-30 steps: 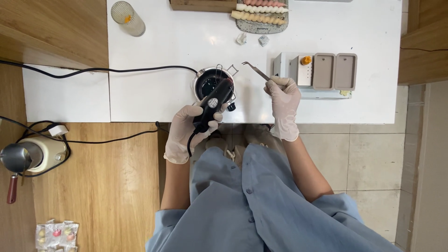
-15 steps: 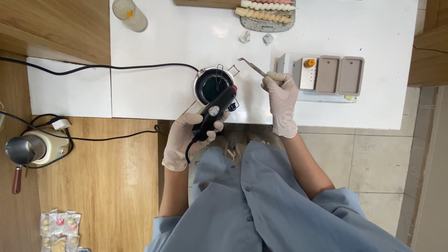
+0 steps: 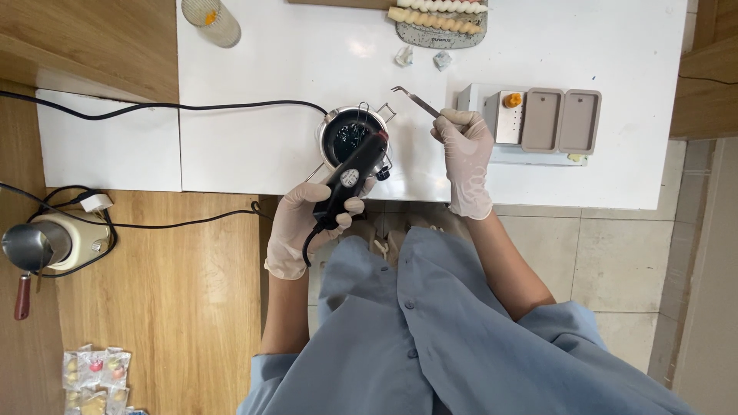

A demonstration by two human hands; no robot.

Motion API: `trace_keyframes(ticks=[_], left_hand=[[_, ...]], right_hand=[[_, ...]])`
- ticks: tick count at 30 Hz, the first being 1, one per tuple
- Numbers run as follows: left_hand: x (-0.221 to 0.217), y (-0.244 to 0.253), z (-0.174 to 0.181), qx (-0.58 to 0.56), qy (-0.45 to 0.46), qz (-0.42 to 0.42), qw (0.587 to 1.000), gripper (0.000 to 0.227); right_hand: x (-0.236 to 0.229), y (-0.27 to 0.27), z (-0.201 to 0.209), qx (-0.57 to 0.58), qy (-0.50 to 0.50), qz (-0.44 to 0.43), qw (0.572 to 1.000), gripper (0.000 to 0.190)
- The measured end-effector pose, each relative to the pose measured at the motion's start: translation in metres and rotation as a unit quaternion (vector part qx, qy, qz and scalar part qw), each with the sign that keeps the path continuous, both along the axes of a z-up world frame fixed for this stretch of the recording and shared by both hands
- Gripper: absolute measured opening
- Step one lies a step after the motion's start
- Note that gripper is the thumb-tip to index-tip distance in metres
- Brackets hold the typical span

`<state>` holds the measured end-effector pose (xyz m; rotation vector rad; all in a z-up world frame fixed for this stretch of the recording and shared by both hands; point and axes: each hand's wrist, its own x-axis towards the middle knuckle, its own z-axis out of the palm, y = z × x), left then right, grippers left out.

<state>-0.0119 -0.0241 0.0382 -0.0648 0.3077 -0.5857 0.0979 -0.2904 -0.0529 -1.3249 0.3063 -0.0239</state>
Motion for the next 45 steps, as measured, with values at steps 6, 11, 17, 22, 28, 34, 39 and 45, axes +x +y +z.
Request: trace_keyframes(ticks=[6, 11, 17, 22, 28, 34, 39, 45], left_hand=[[-0.009, 0.002, -0.002, -0.008, 0.023, -0.01, 1.0, 0.064], [-0.015, 0.005, 0.012, -0.025, 0.059, 0.008, 0.998, 0.069], [-0.024, 0.01, 0.013, -0.04, 0.012, 0.055, 0.998, 0.077], [-0.041, 0.023, 0.01, 0.059, -0.039, 0.084, 0.994, 0.087], [-0.049, 0.039, 0.018, 0.092, -0.065, 0.131, 0.985, 0.08], [-0.054, 0.064, -0.017, 0.484, -0.001, 0.175, 0.857, 0.076], [-0.061, 0.111, -0.119, 0.668, 0.151, 0.076, 0.725, 0.056], [-0.059, 0.132, -0.159, 0.753, 0.139, 0.029, 0.642, 0.05]], right_hand=[[-0.001, 0.007, 0.008, -0.013, -0.002, 0.003, 1.0, 0.013], [0.004, 0.008, 0.001, -0.019, 0.007, 0.007, 1.0, 0.014], [0.003, 0.012, -0.001, -0.031, 0.005, 0.018, 0.999, 0.013], [0.003, 0.011, -0.011, -0.027, -0.001, 0.024, 0.999, 0.013], [-0.001, 0.012, -0.009, -0.029, -0.004, 0.025, 0.999, 0.012], [-0.004, 0.011, -0.001, 0.006, 0.06, 0.034, 0.998, 0.011], [-0.009, 0.005, -0.009, 0.173, 0.211, 0.086, 0.958, 0.014], [-0.037, 0.01, -0.021, 0.207, 0.24, 0.127, 0.94, 0.016]])
